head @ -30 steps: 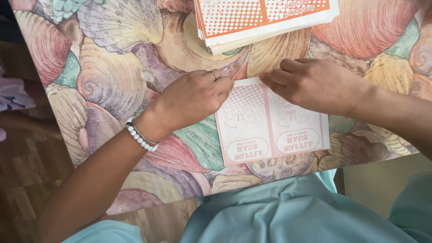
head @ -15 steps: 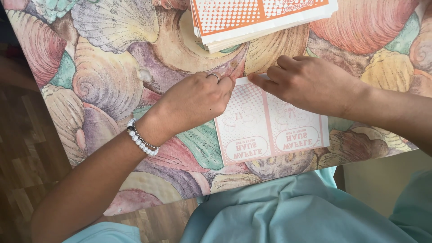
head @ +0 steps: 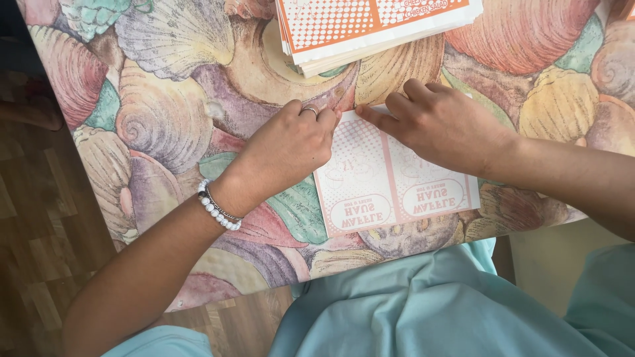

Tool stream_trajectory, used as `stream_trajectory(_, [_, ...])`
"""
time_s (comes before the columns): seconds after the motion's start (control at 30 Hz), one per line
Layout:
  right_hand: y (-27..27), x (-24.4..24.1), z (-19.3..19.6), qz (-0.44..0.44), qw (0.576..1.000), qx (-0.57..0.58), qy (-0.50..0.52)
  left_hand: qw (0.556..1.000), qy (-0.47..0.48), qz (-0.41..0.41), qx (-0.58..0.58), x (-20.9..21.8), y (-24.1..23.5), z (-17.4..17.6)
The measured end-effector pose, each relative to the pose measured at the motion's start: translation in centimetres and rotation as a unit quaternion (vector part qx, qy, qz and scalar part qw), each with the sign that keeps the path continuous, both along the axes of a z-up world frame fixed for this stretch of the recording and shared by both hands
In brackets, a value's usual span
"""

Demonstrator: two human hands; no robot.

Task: Folding and stacking paper bags on a table

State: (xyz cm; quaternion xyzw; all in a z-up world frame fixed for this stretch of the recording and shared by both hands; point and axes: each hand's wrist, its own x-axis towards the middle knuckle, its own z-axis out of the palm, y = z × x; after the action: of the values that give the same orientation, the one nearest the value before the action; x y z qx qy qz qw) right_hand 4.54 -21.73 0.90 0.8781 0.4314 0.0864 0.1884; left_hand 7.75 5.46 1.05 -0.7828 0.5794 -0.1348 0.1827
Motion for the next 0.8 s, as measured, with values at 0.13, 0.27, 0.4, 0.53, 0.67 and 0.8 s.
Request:
stream_trajectory(0.13, [0.3, -0.3, 0.1, -0.01, 1.0, 0.003, -0.007, 1.0, -0.007, 0.006, -0.013, 0.0, 0.1, 0.2])
stream_trajectory(0.27, [0.5, -0.1, 0.3, -0.013, 1.0, 0.009, 0.01, 0.999, 0.023, 0.035, -0.022, -0.4, 1.1, 1.0])
stream_trajectory(0.4, [0.6, 0.2, 0.4, -0.008, 1.0, 0.012, 0.027, 0.992, 0.053, 0.091, -0.063, -1.3, 2.7, 0.9])
stream_trajectory(0.53, [0.9, -0.5, 1.5, -0.001, 0.999, 0.044, -0.032, 0.971, 0.155, 0.136, -0.118, -1.7, 3.4, 0.1])
stream_trajectory(0.67, [0.7, -0.7, 1.4, 0.008, 0.997, 0.061, -0.045, 0.913, 0.245, 0.167, -0.282, -3.6, 0.1, 0.2])
stream_trajectory(0.8, [-0.8, -0.1, -1.5, 0.037, 0.993, 0.101, -0.045, 0.941, 0.135, 0.181, -0.251, -6.1, -3.0, -1.7])
